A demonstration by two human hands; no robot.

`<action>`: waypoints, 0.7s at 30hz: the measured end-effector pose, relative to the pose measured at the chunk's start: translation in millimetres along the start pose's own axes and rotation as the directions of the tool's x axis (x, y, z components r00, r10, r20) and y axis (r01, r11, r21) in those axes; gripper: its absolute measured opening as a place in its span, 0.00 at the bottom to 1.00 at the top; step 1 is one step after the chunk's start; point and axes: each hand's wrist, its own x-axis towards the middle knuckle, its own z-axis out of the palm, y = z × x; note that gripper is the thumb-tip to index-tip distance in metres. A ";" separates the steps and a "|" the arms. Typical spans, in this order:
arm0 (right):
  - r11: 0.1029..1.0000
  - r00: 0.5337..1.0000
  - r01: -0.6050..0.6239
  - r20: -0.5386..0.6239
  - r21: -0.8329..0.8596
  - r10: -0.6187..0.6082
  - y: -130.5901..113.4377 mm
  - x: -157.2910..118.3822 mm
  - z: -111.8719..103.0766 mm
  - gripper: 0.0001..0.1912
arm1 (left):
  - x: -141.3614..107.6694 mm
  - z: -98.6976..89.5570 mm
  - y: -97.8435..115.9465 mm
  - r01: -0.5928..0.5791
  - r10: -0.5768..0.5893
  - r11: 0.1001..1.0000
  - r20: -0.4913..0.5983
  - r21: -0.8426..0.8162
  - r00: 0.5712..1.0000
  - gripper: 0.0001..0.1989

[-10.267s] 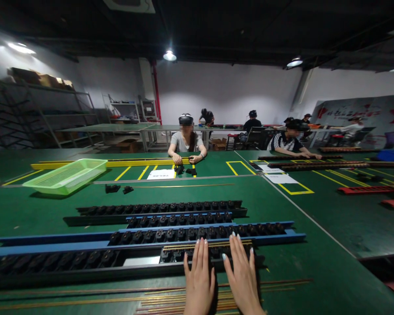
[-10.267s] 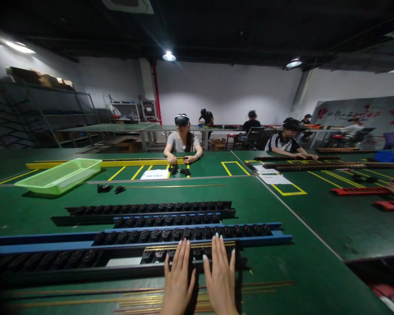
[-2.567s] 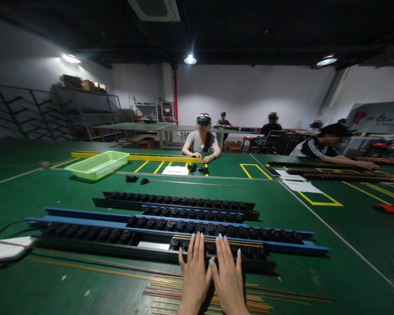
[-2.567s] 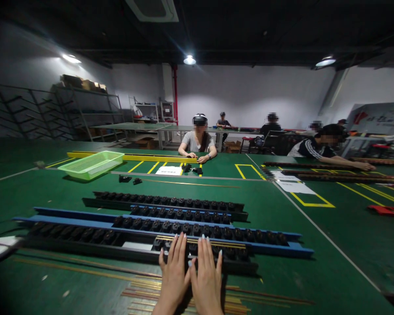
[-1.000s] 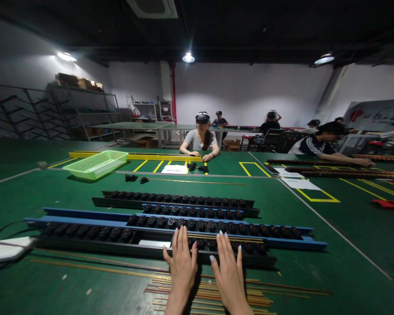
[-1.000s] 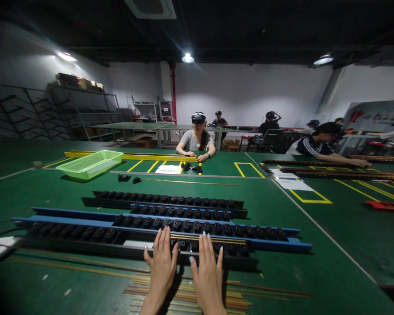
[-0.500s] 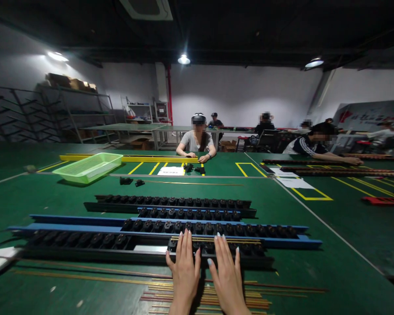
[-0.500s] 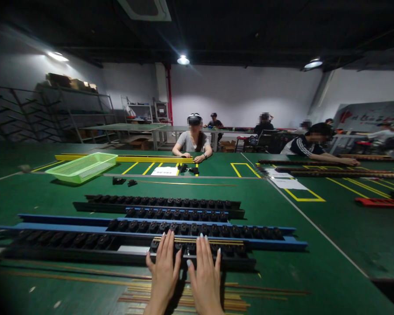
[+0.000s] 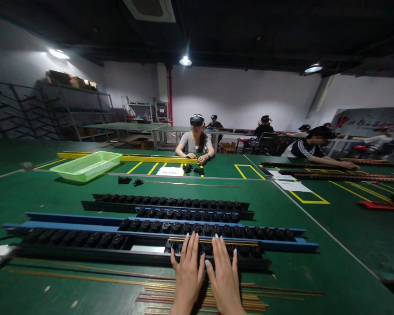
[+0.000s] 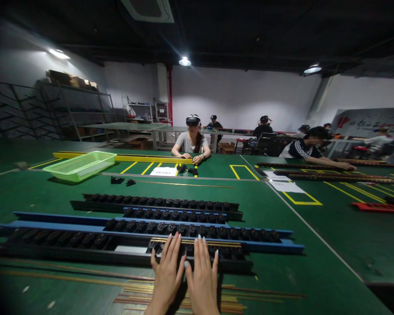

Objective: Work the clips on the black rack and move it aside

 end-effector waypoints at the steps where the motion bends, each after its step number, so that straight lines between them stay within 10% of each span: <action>1: 1.000 1.000 0.003 -0.002 -0.001 -0.003 -0.2 -0.2 0.0 0.30 | 0.3 -0.3 0.5 0.007 -0.007 1.000 -0.001 -0.001 1.000 0.30; 21: 1.000 0.999 0.011 -0.041 -0.014 -0.011 0.8 1.2 3.6 0.28 | 2.3 -0.6 13.7 -0.071 0.074 0.984 0.017 -0.166 0.997 0.30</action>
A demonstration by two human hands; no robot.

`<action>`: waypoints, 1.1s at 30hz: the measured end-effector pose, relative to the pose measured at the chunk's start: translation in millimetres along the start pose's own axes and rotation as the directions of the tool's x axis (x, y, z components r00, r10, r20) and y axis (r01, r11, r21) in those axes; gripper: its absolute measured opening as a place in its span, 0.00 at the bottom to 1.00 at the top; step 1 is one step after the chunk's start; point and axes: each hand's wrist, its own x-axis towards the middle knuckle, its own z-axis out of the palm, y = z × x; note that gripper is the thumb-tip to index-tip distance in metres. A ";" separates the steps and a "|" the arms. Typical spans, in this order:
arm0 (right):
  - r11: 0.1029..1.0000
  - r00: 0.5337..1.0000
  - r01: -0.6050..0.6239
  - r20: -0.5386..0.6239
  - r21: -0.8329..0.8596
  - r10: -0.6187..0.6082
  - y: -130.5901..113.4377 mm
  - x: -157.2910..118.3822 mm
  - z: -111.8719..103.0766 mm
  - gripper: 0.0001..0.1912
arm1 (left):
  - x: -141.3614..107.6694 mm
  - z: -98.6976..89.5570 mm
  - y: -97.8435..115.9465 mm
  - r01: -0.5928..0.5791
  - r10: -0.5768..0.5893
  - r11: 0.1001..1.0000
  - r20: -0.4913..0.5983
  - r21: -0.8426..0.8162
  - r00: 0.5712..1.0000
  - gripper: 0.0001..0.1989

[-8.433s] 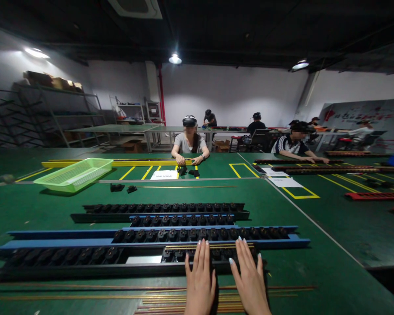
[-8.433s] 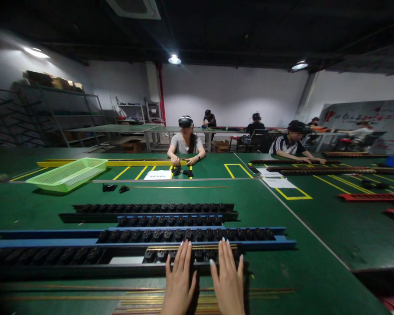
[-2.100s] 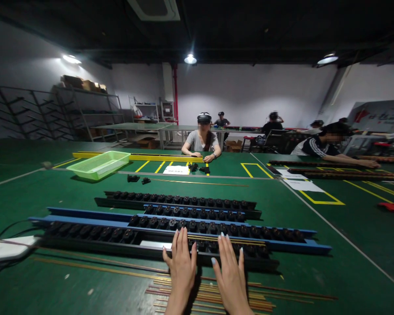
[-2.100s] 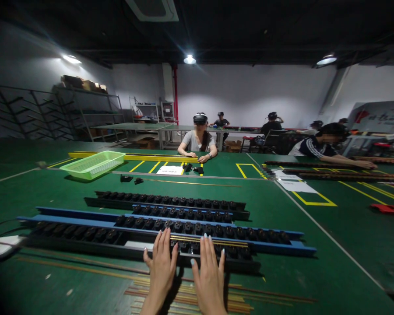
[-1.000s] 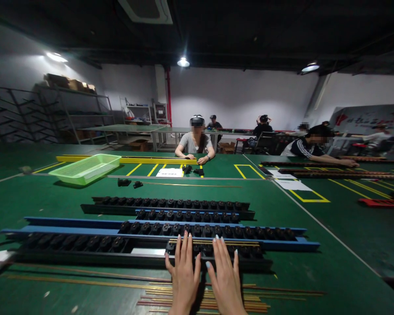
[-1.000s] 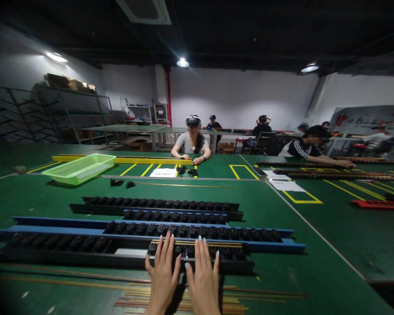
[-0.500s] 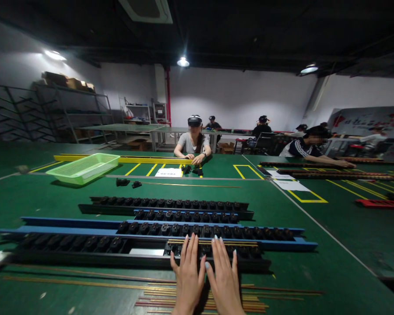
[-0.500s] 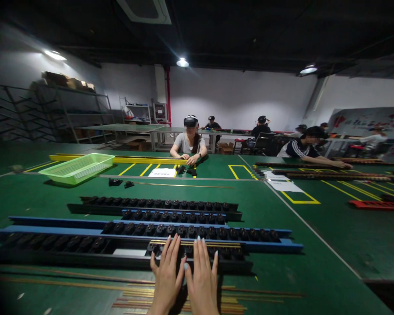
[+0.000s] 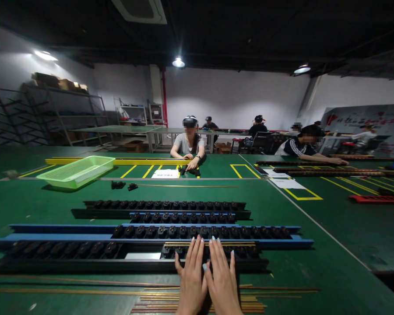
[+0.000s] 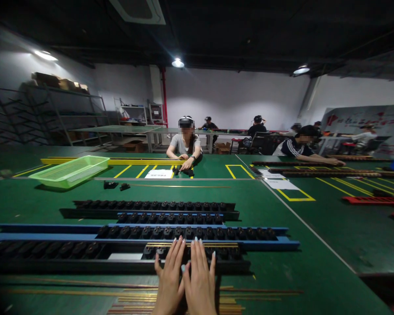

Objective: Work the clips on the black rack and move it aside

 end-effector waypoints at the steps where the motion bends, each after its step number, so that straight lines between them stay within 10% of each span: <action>1: 1.000 1.000 -0.003 0.002 0.001 0.003 0.2 -0.6 1.2 0.28 | 0.2 0.4 1.6 -0.010 0.010 1.000 -0.001 0.004 1.000 0.30; 33: 0.999 0.998 -0.003 -0.068 -0.052 0.000 7.0 -4.0 0.5 0.31 | 0.2 11.7 17.1 -0.080 0.084 0.983 -0.015 0.168 0.996 0.30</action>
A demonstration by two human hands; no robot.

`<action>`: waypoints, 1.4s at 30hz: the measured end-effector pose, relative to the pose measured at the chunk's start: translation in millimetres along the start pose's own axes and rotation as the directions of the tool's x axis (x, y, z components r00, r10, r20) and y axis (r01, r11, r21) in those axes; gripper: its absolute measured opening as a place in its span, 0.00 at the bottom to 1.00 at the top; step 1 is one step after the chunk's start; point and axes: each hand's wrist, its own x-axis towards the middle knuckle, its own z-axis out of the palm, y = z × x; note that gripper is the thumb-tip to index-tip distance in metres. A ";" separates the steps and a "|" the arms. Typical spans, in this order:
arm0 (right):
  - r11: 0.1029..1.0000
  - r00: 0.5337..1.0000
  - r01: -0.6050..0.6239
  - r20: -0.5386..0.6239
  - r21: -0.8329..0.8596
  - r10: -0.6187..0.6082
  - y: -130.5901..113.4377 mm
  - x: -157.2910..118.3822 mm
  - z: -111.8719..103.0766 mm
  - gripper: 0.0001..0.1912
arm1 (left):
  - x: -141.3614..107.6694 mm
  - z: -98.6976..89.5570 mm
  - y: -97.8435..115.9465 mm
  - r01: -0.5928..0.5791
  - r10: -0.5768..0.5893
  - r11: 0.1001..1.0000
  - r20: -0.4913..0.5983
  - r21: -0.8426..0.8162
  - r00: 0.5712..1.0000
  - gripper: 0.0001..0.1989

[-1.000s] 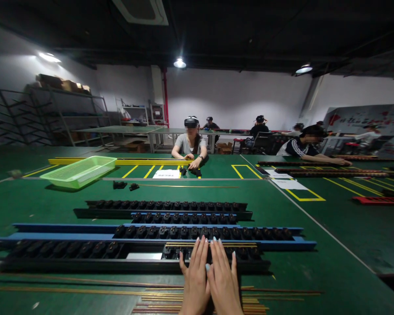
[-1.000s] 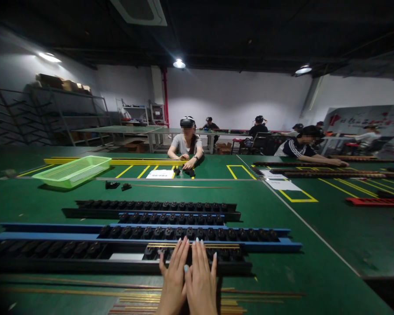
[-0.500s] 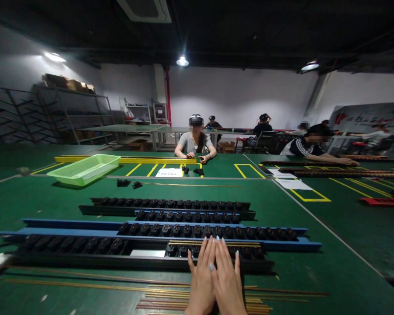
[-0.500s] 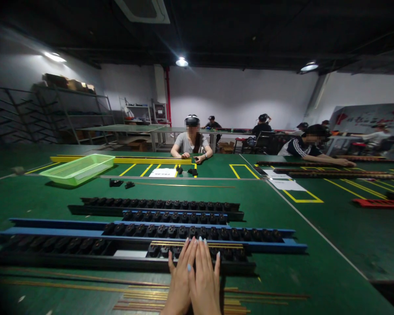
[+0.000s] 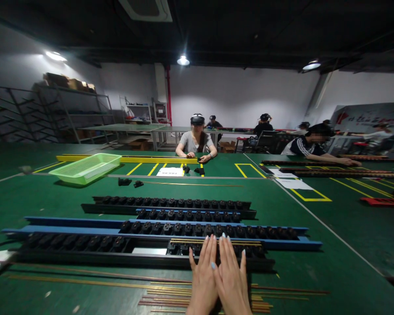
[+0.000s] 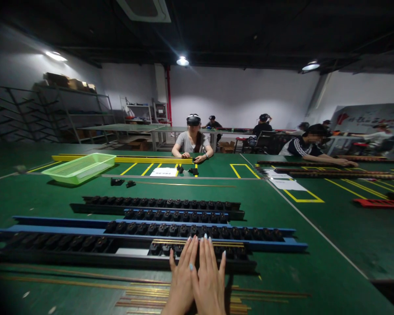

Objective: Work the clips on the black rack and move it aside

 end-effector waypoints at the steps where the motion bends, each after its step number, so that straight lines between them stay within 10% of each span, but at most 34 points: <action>1: 1.000 1.000 -0.007 0.002 -0.006 0.007 0.9 -0.2 -0.4 0.31 | 0.8 -1.3 0.3 -0.001 0.001 1.000 -0.006 -0.002 1.000 0.30; 42: 0.989 0.987 -0.149 -0.063 -0.001 0.149 27.4 -0.6 -4.1 0.30 | -0.7 -9.8 2.0 0.058 -0.043 0.993 0.137 -0.104 0.990 0.30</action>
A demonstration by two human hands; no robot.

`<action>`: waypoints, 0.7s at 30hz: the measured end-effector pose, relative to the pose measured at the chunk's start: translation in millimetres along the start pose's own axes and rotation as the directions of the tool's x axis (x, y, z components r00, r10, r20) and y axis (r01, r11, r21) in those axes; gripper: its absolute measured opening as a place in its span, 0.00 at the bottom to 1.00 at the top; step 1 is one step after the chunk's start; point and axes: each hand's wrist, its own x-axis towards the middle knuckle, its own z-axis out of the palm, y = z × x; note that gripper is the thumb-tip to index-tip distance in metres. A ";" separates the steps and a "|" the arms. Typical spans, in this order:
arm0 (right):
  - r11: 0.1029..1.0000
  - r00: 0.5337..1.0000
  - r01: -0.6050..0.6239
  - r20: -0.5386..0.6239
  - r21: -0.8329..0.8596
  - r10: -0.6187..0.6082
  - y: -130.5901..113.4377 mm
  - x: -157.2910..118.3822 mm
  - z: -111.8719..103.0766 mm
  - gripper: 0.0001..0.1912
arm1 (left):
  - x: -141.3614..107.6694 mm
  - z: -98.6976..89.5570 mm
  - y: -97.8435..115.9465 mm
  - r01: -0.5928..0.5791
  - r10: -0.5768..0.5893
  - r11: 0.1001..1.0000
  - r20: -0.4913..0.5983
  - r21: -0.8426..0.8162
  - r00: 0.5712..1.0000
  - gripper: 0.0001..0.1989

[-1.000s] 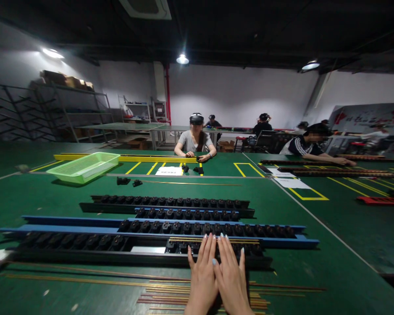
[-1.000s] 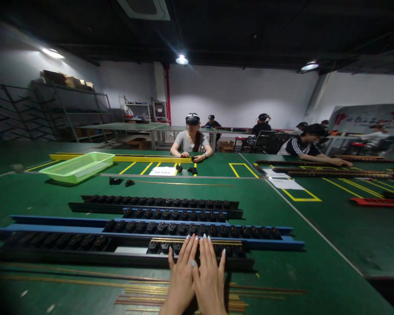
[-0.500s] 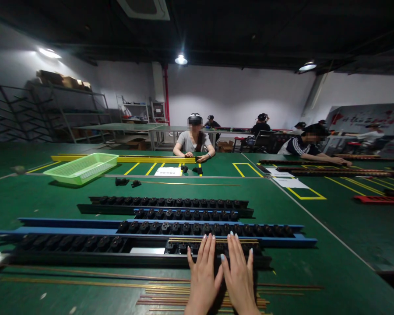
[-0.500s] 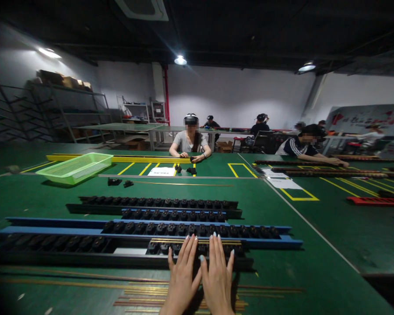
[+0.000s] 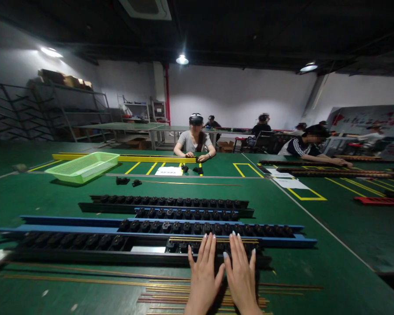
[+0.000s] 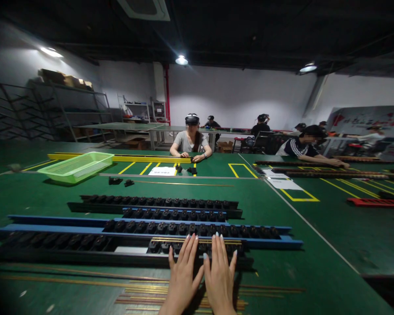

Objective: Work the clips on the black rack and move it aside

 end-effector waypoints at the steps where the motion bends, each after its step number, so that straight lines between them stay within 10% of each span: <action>1: 1.000 1.000 -0.011 -0.016 0.007 0.011 0.8 0.1 -0.1 0.30 | 0.0 -0.3 0.0 0.000 0.000 1.000 -0.001 0.001 1.000 0.30; 21: 0.995 0.989 -0.096 -0.113 0.039 0.100 17.7 5.0 -2.5 0.33 | -0.1 2.4 0.4 0.007 -0.007 1.000 -0.026 -0.016 1.000 0.30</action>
